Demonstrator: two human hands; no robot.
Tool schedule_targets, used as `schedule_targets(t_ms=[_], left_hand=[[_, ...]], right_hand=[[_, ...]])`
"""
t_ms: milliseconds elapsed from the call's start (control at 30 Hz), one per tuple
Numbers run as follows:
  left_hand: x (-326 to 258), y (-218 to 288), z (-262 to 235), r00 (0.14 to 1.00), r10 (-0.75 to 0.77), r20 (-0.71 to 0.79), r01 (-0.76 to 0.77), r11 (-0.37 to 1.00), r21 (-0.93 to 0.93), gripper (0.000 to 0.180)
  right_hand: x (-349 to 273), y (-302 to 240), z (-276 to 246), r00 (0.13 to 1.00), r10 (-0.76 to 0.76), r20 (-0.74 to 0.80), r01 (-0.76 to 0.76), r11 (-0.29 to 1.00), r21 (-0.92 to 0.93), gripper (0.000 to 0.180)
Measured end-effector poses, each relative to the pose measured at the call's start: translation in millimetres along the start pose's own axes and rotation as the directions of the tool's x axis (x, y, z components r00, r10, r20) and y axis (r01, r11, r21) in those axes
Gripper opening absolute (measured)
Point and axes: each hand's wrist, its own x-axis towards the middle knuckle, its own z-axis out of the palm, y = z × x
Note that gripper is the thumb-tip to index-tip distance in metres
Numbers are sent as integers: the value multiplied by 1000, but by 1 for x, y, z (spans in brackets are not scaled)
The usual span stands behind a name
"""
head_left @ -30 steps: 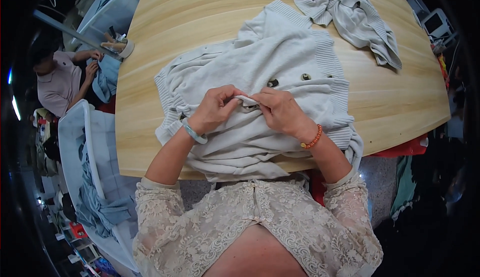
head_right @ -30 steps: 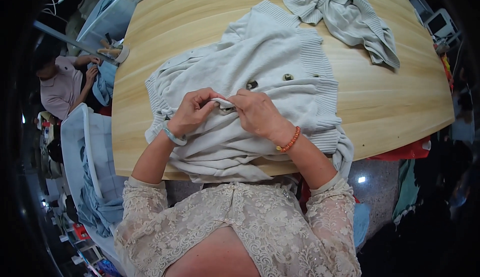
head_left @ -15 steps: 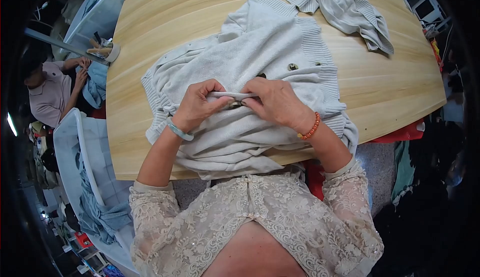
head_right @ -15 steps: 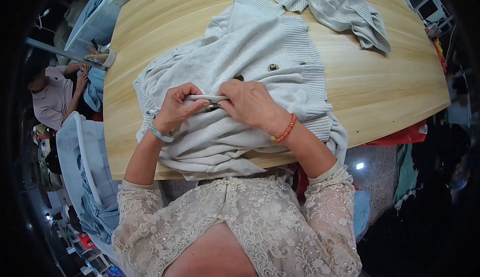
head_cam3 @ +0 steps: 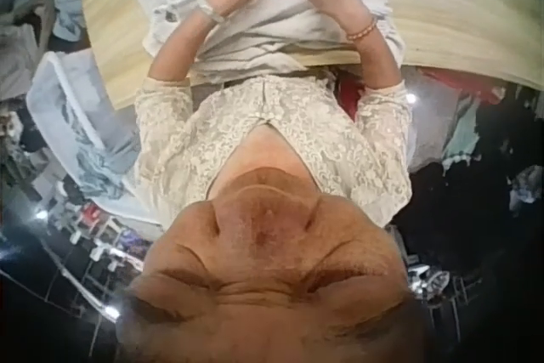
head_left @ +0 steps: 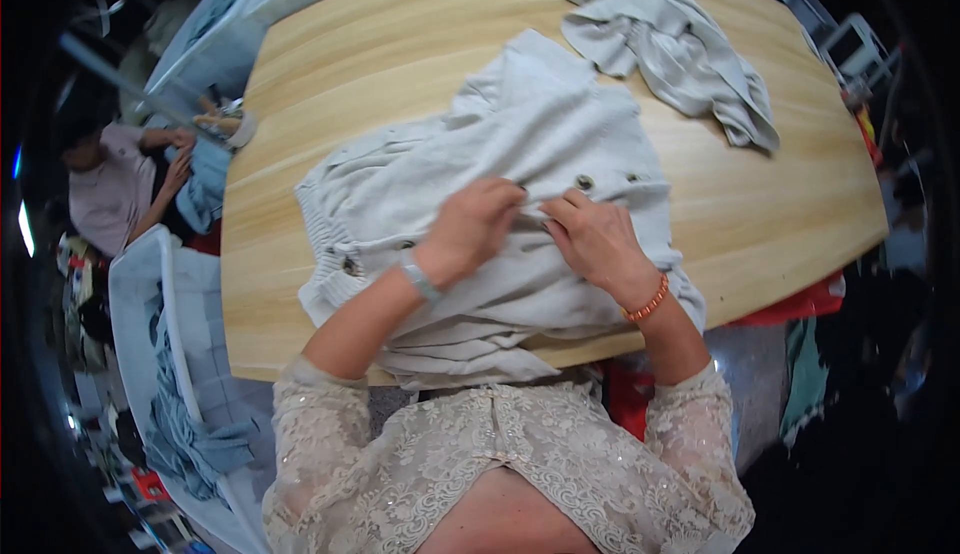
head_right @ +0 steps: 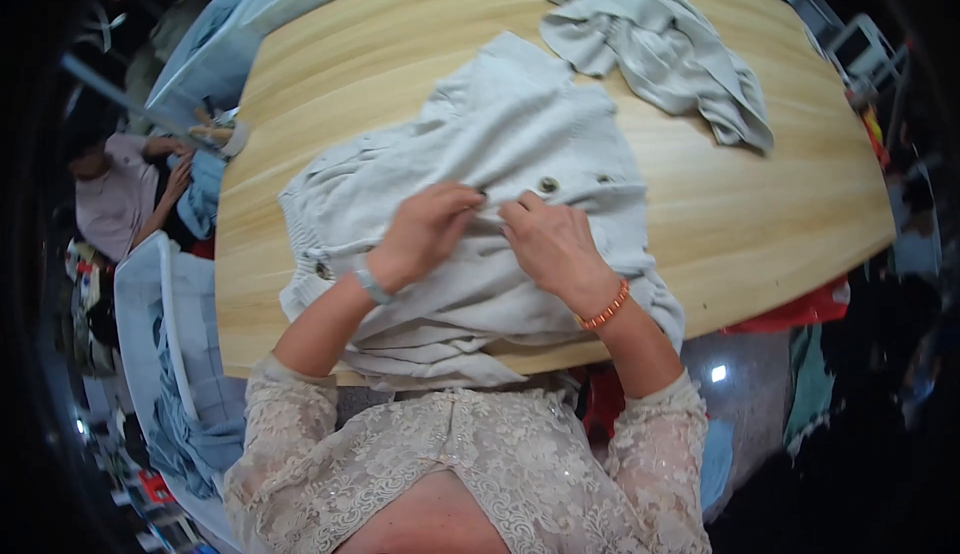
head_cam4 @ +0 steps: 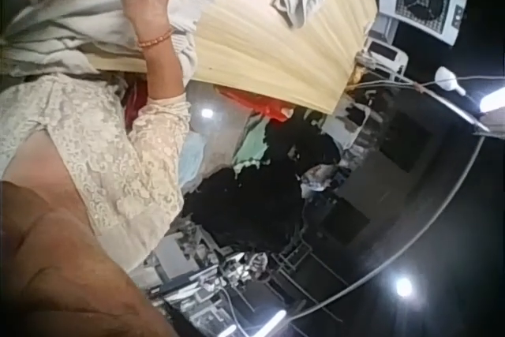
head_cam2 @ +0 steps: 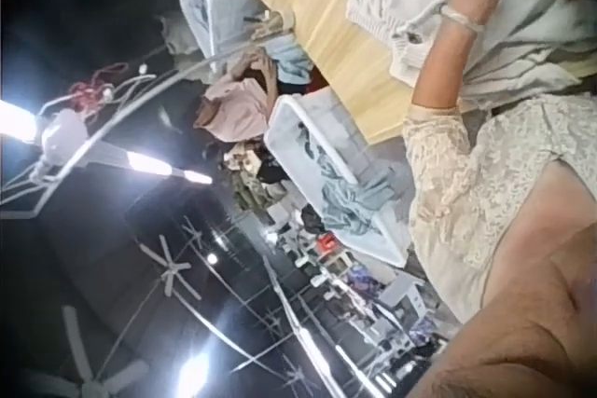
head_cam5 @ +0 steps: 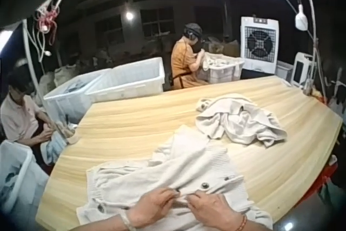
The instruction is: Inspecting a cardigan for quality control, checking buttons, and removing loose threads.
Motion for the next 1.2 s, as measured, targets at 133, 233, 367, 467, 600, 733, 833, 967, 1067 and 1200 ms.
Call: schedule_targets(t_ms=[133,233,367,467,600,733,833,967,1067,1200], left_hand=[[22,-17,29,956,-170,239,136,979,153,17],[24,-16,14,938,-194,288,183,981,62,18],[25,-13,14,890,-374,261,453,794,-406,15],[20,-13,19,845,-459,275,531,656,-537,16],[17,-13,22,849,-478,226,518,663,-541,17],[13,-9,20,861,-369,349,507,574,-643,24],[8,-2,6,945,-107,310,266,805,-531,33],[-5,-6,12,987,-101,123,121,979,-166,25],[-9,2,9,995,-95,24,97,988,-117,14],[-9,-2,11,984,-159,83,171,971,-168,15]], right_hand=[[-6,-1,8,999,-9,-51,11,1000,30,12],[-8,-1,17,994,-40,-101,53,990,129,14],[-6,-2,17,992,-42,-115,62,982,179,14],[-4,-7,20,977,-12,-214,65,968,243,15],[-6,-12,20,968,29,-248,37,965,259,31],[-15,-10,21,975,-47,-217,72,991,109,41],[-15,-5,19,981,-57,-183,80,989,121,40],[-4,-8,12,996,-36,-80,54,969,243,32],[-4,1,16,993,-75,-86,96,954,284,28],[-8,7,24,990,-63,-124,92,965,247,30]])
